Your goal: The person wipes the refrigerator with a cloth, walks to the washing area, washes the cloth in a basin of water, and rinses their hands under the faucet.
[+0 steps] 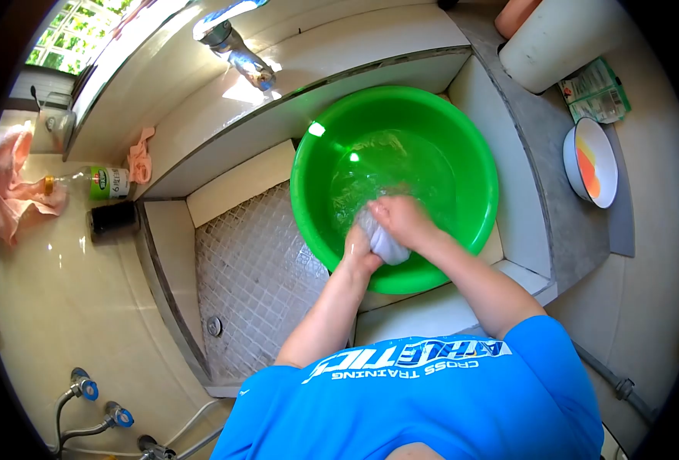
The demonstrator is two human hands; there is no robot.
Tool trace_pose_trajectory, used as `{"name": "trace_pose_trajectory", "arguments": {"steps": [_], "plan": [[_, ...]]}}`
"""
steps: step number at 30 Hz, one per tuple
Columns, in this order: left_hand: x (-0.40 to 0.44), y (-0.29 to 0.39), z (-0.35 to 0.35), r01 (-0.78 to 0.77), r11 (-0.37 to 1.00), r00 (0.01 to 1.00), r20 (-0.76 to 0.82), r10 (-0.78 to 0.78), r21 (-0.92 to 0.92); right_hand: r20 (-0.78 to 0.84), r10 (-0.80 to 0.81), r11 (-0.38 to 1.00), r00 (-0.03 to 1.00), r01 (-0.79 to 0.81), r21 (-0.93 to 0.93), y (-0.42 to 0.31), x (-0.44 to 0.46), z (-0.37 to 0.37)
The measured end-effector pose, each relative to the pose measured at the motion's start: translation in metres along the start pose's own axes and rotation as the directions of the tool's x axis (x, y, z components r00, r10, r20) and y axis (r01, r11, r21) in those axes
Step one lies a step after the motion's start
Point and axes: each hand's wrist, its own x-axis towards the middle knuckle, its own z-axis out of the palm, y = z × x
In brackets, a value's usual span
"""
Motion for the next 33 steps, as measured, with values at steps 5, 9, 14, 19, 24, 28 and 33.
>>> {"name": "trace_pose_trajectory", "arguments": {"steps": [5,9,14,19,24,28,33], "plan": [[0.000,-0.007,0.011,-0.257,0.944,0.946,-0.146,0.290,0.205,-0.061,0.172,0.950,0.983,-0.182,-0.253,0.056,0.015,-0.007],[-0.002,0.003,0.000,-0.169,0.970,0.949,-0.237,0.208,0.178,-0.209,0.328,0.861,0.921,-0.382,-0.335,0.082,0.018,-0.027],[-0.009,0.005,0.014,-0.112,0.969,0.878,-0.436,0.200,0.220,-0.251,0.245,0.917,0.936,-0.308,-0.253,0.108,0.022,-0.002],[-0.012,0.009,0.017,-0.012,0.987,0.912,-0.404,0.076,0.160,0.166,-0.142,0.964,0.976,0.098,0.248,0.055,0.012,0.005],[0.007,0.009,-0.015,-0.153,0.986,0.988,-0.006,0.153,-0.069,0.237,-0.350,0.911,0.906,0.271,0.310,-0.031,-0.017,-0.025],[-0.002,0.007,-0.006,0.061,0.995,0.997,0.049,-0.057,-0.076,0.035,-0.290,0.941,0.956,0.278,0.191,-0.010,-0.009,-0.005],[0.002,0.000,0.008,0.050,0.998,0.997,-0.051,-0.051,-0.025,-0.082,0.103,0.992,0.991,-0.109,-0.070,0.035,0.014,-0.003]]}}
